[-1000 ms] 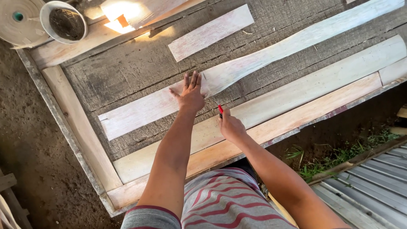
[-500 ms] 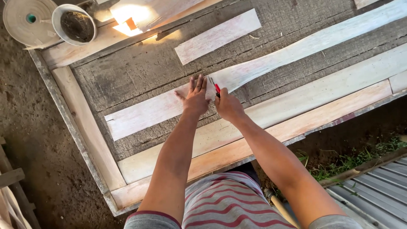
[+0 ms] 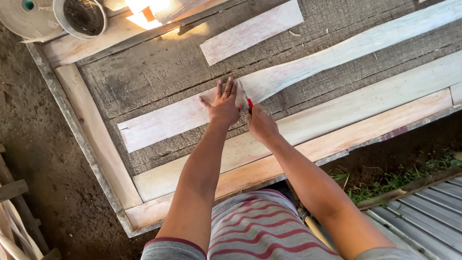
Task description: Cutting thin wood strips or veneer to specific lengths using a utility knife on a wooden workbench.
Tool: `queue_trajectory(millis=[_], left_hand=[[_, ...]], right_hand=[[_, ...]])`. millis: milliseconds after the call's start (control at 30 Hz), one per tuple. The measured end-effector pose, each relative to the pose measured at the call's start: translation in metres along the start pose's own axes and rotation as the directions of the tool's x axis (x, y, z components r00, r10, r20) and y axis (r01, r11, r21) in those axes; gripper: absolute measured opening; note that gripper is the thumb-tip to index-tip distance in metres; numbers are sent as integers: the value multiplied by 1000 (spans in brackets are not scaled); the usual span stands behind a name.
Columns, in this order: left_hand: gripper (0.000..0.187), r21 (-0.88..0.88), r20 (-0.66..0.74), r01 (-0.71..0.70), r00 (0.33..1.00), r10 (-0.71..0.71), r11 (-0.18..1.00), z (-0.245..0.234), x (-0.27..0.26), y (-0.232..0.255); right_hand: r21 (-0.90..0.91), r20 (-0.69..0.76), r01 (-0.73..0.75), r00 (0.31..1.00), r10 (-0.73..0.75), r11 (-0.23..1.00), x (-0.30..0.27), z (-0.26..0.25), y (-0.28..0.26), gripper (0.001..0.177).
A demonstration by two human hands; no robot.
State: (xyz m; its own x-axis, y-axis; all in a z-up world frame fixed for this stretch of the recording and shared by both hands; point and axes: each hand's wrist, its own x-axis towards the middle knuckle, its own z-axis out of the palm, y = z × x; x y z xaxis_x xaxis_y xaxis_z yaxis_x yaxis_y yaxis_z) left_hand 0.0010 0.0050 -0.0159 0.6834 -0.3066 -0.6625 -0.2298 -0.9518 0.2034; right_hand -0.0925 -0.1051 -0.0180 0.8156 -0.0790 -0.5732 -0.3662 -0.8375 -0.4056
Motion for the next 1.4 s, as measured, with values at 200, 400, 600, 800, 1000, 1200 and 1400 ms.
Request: queue_trajectory(millis=[200, 400, 600, 800, 1000, 1200, 1400], left_hand=[[82, 0, 9, 12, 1000, -12, 1000, -9, -11, 3], [82, -8, 10, 8, 1000, -8, 1000, -12, -16, 5], [83, -16, -7, 4, 1000, -4, 1000, -3, 1, 2], [83, -9, 11, -6, 1000, 6, 1000, -4, -2, 0], [80, 3, 0, 4, 1000, -4, 1000, -4, -2, 0], [81, -8, 0, -1, 1000, 1, 1000, 0, 3, -2], [80, -23, -17, -7, 1000, 6, 1000, 4, 3, -3]], right_hand=[[61, 48, -40, 998, 37, 997, -17, 1, -1, 33], [-14, 103, -99, 990, 100, 995, -39, -10, -7, 49], [-69, 135, -134, 981, 142, 989, -38, 14, 26, 46], [42, 48, -97, 994, 95, 994, -40, -18, -2, 40], [24, -72, -5, 997, 7, 1000, 6, -18, -8, 34], [18, -61, -20, 998, 21, 1000, 4, -18, -12, 33], [-15, -22, -90, 996, 89, 996, 5, -3, -7, 36]])
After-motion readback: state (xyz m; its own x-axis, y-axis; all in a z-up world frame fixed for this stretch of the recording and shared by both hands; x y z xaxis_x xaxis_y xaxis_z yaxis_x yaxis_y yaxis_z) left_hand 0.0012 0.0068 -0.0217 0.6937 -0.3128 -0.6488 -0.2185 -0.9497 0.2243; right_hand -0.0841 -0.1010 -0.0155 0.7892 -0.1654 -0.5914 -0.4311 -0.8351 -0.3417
